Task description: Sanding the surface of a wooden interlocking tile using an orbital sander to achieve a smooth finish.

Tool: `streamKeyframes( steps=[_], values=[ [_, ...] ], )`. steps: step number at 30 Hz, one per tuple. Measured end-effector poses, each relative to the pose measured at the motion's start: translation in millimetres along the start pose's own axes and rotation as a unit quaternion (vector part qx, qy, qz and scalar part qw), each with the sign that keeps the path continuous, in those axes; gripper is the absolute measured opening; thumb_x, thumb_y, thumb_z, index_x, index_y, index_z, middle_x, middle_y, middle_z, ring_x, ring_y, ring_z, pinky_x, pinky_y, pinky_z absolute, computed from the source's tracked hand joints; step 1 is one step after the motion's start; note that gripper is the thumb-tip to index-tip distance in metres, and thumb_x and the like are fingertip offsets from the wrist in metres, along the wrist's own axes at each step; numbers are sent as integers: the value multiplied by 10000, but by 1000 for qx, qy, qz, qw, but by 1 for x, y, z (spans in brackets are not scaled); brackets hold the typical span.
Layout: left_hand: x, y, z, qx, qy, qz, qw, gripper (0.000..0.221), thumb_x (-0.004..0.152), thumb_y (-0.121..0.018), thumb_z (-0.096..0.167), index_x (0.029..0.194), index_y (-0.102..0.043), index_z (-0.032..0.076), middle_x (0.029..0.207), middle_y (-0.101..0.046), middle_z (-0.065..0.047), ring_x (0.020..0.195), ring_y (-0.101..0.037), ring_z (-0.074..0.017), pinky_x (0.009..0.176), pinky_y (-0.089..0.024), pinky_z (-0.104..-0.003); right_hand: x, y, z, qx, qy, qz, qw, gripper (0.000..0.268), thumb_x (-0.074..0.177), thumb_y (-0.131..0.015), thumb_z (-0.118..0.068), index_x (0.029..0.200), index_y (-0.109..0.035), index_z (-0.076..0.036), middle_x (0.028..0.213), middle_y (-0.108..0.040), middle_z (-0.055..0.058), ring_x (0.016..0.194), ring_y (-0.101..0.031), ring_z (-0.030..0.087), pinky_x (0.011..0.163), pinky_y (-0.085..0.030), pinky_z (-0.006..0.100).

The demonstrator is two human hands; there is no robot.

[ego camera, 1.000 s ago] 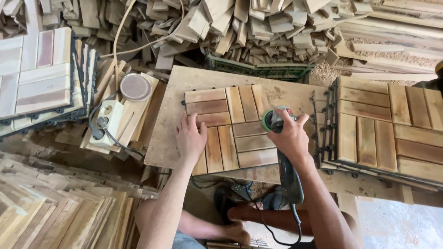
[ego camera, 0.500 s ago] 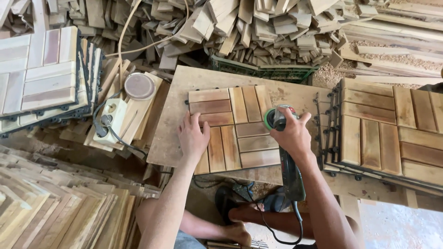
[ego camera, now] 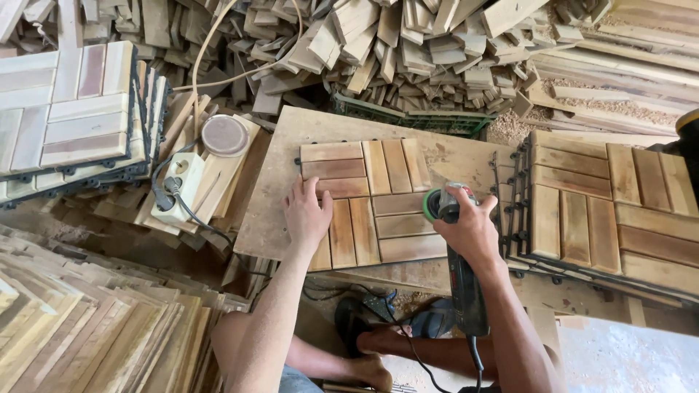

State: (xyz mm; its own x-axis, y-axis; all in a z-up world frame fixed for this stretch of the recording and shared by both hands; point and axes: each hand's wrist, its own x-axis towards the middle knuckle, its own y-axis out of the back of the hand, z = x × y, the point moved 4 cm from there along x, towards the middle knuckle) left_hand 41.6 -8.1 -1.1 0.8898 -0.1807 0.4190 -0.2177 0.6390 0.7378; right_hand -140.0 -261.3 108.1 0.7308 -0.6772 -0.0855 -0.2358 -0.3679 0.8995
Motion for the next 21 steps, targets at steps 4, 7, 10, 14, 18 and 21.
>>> streamKeyframes(
  steps=[4,7,10,14,18,21],
  values=[
    [0,1,0,-10,6,-10,1000,399,924,-609,334,1283,-611,160,1363,-582,-256,1242,-608,-421,976,-457,-577,-11,0,14,-11,-10,-5,1000,711,737,-787,-303,1397,-535,-387,1354,-362,209,1031,-666,594,920,-558,640],
    [0,-2,-3,-1,-7,8,1000,403,916,-621,331,1284,-607,167,1339,-591,-242,1223,-620,-408,961,-469,-567,-22,3,23,-9,-22,-9,1000,726,718,-793,-313,1390,-536,-411,1382,-363,204,1026,-669,593,936,-555,635],
    [1,-4,-3,0,7,-16,1000,410,933,-596,347,1299,-606,162,1361,-580,-261,1229,-613,-424,980,-458,-583,-29,5,25,-7,-25,-25,999,741,718,-794,-320,1402,-527,-419,1417,-349,214,1056,-653,600,954,-545,630],
    [-1,2,0,-7,6,-24,1000,406,943,-585,339,1303,-607,155,1368,-575,-263,1246,-603,-424,991,-454,-583,-24,4,20,2,-24,-14,1000,727,729,-786,-300,1403,-530,-397,1399,-354,213,1054,-652,605,951,-542,631],
    [1,-4,-3,-1,9,-17,1000,418,927,-602,344,1300,-611,155,1373,-574,-261,1246,-601,-421,986,-457,-586,1,-2,22,-4,-17,-12,1000,751,720,-791,-325,1413,-518,-418,1407,-357,204,1072,-653,584,961,-540,622],
    [1,-9,-7,-2,4,-14,1000,404,921,-610,330,1285,-610,154,1354,-579,-264,1238,-601,-426,978,-464,-590,13,-4,15,-6,-13,-21,1000,746,715,-795,-317,1402,-523,-415,1379,-360,190,1043,-666,578,950,-550,614]
  ],
)
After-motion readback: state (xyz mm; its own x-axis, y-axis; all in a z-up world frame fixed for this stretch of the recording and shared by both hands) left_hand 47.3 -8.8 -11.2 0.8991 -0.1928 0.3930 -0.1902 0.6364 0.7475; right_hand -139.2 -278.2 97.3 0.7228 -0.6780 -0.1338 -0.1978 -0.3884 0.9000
